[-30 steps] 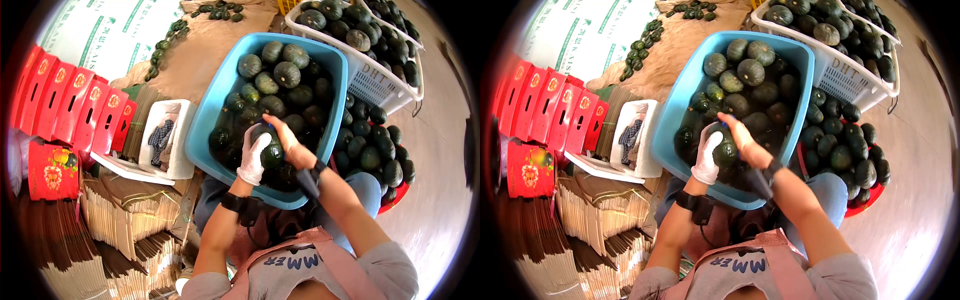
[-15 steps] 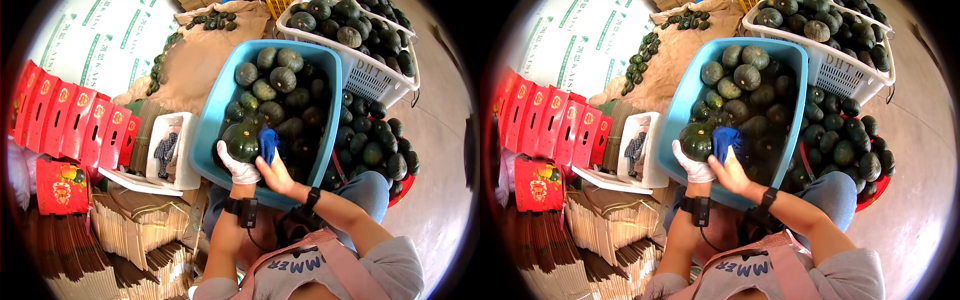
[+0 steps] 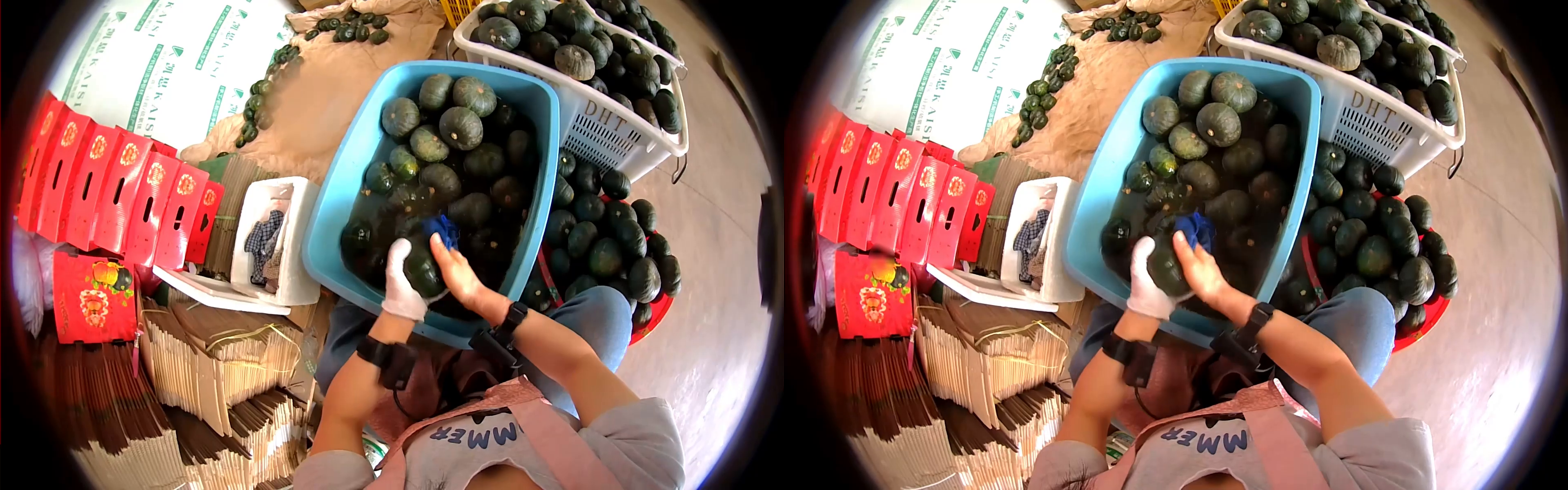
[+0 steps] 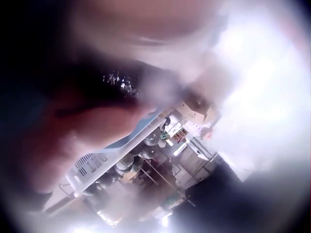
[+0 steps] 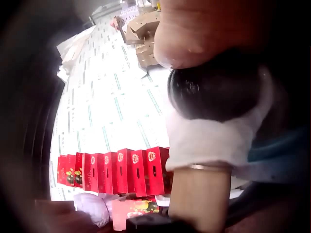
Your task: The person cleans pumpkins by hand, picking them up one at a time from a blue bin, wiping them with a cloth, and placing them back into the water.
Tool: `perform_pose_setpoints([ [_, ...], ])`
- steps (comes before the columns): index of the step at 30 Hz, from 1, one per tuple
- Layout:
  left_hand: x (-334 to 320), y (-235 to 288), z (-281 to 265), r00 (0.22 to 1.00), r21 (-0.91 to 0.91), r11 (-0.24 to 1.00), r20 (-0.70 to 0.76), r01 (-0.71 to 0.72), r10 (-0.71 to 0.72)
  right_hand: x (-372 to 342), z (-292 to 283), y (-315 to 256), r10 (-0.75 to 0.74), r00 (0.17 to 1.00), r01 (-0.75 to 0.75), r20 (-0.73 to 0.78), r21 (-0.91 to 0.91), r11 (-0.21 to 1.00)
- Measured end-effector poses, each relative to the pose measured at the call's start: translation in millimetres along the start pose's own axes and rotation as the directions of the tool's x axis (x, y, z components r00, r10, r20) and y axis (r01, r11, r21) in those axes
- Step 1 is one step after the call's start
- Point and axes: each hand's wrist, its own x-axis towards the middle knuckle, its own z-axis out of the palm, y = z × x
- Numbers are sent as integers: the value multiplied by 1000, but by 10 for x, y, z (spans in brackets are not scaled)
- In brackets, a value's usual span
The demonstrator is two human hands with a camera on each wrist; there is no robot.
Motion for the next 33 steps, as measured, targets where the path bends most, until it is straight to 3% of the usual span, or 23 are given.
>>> perform_pose_setpoints([
  [1,13,113,12,995,15,999,-92,39,-37,-80,76,59,-82,996,80,-18,-117,990],
  [2,187,188,-129,999,-34,999,-28,-16,15,-251,129,-26,-162,987,152,-21,-240,959],
  [3,278,311,-213,995,-14,1000,-101,-13,12,-331,43,-244,-95,993,109,63,-293,950],
  [4,207,513,-88,973,32,996,-218,79,-71,-306,-88,-476,196,971,-128,139,-391,911],
  [5,316,720,-146,964,4,999,-264,36,-34,-305,-92,-481,212,972,-153,98,-419,895],
  [6,361,968,-14,939,-21,994,-329,-109,96,-283,-69,-485,219,974,-177,52,-430,885],
  [7,397,1250,3,947,-34,957,-160,-288,279,-227,-48,-394,214,976,-176,46,-418,891],
  [9,926,1631,-226,730,215,739,-132,-639,670,-8,-38,-41,95,976,-154,-194,-318,936],
  [10,1059,1847,-176,889,-330,826,-166,-457,426,154,-135,34,136,975,-163,-175,-149,975],
  [11,1190,1807,-202,889,-341,821,-159,-457,429,422,-252,224,177,966,-188,-190,-43,981],
  [12,1389,1674,-284,933,58,951,-187,-303,309,443,-261,-10,283,944,-279,-171,48,959],
  [13,1616,1529,-416,943,444,893,-263,-70,205,453,-262,-274,386,910,-368,-151,135,920],
  [15,2040,1383,-839,982,923,372,-149,98,112,643,-309,-443,481,863,-474,-156,80,877],
  [17,2044,1231,-728,978,970,184,-179,158,102,1109,-411,-168,538,831,-544,-139,-4,839],
  [18,1902,1125,-401,897,879,324,-413,349,156,1247,-385,-112,568,807,-580,-161,-37,814],
  [20,1820,1122,-240,929,935,71,-354,348,105,1231,-263,-292,622,773,-635,-128,-134,761],
  [21,2106,1003,-542,941,947,93,-317,308,118,1393,-279,-127,639,745,-665,-193,-134,735],
  [23,2044,854,-465,896,953,-119,-214,279,390,1851,-424,507,637,729,-677,-250,-125,726],
  [26,2407,668,-1002,912,969,231,-168,84,374,1620,-385,195,573,798,-599,-189,-132,790],
  [28,1794,838,-499,909,973,216,-163,83,384,1267,-273,-180,496,858,-508,-132,-71,858],
  [30,1806,886,-721,938,841,506,5,-192,347,771,-97,-658,388,920,-385,-46,68,920],
  [31,1511,894,-523,959,768,625,-54,-137,277,610,-58,-706,278,960,-275,19,226,935],
  [33,869,867,-33,981,629,770,-61,-106,185,785,-48,-339,18,1000,-19,7,49,999],
])
